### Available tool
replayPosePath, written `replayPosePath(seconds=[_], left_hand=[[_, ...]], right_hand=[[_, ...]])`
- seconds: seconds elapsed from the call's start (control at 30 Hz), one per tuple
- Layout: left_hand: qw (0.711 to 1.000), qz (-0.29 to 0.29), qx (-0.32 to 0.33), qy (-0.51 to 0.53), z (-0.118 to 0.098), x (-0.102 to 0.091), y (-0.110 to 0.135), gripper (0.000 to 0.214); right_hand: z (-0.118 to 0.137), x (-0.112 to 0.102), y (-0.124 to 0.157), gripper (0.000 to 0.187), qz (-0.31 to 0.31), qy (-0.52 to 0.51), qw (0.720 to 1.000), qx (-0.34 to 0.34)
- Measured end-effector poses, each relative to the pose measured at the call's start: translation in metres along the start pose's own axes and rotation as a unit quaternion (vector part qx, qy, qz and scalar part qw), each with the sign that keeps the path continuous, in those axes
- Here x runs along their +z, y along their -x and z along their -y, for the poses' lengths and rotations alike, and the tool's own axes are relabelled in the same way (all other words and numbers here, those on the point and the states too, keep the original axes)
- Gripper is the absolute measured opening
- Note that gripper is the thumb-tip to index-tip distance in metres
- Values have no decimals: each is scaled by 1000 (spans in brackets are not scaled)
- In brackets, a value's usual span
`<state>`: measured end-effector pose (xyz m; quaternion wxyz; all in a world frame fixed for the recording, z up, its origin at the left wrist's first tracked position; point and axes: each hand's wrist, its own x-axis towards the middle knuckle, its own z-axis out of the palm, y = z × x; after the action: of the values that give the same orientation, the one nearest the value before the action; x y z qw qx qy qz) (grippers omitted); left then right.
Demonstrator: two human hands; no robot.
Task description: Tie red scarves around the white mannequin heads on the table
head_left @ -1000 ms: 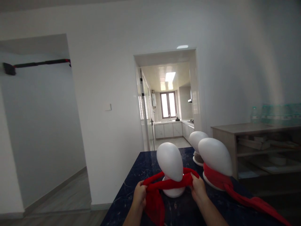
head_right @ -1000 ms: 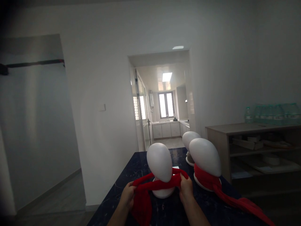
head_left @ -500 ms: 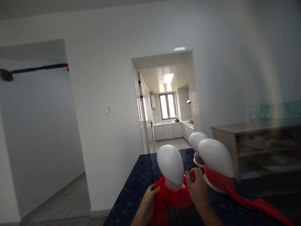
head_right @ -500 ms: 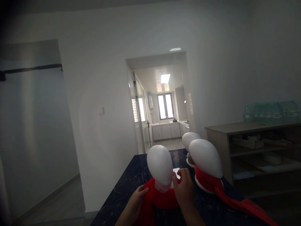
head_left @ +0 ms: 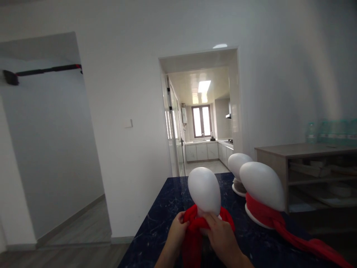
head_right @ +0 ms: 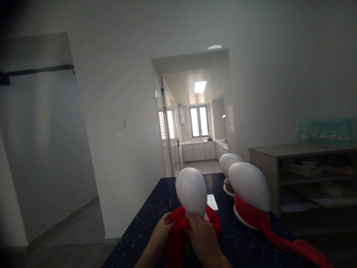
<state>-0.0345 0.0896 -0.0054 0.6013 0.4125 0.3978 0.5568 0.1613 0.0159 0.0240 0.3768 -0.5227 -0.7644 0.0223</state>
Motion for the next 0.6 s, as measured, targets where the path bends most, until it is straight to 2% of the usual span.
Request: replayPosePath(seconds=[0.1,0.2,0.27,0.33,0.43,0.5,0.57,0.6], left_hand=[[996,-34,49,-65,-1,-5,-3,36],[986,-77,85,-125,-4,-10,-6,28],[984,-90,82,-131,-3,-12,-7,26],[985,-93,61,-131,-2,-11,-8,27],[976,-117,61,-171,-2,-9,-8,32],[968,-139,77,-196,-5,-8,-6,34],[961,-145,114,-207,-8,-6,-1,41],[956,-137,145,-215,-10,-5,2,46]], right_hand=[[-6,-13,1,56,-108,-18,994,29],[-21,-27,-1,57,-228,-57,970,65],[-34,-37,-3,58,-302,-82,945,100],[-45,-48,-7,57,-346,-112,921,137],[-62,-57,-15,49,-372,-185,888,197],[-73,-54,-19,44,-366,-256,862,241],[-84,-45,-22,42,-331,-331,839,276],[-88,-39,-21,43,-300,-355,838,286]])
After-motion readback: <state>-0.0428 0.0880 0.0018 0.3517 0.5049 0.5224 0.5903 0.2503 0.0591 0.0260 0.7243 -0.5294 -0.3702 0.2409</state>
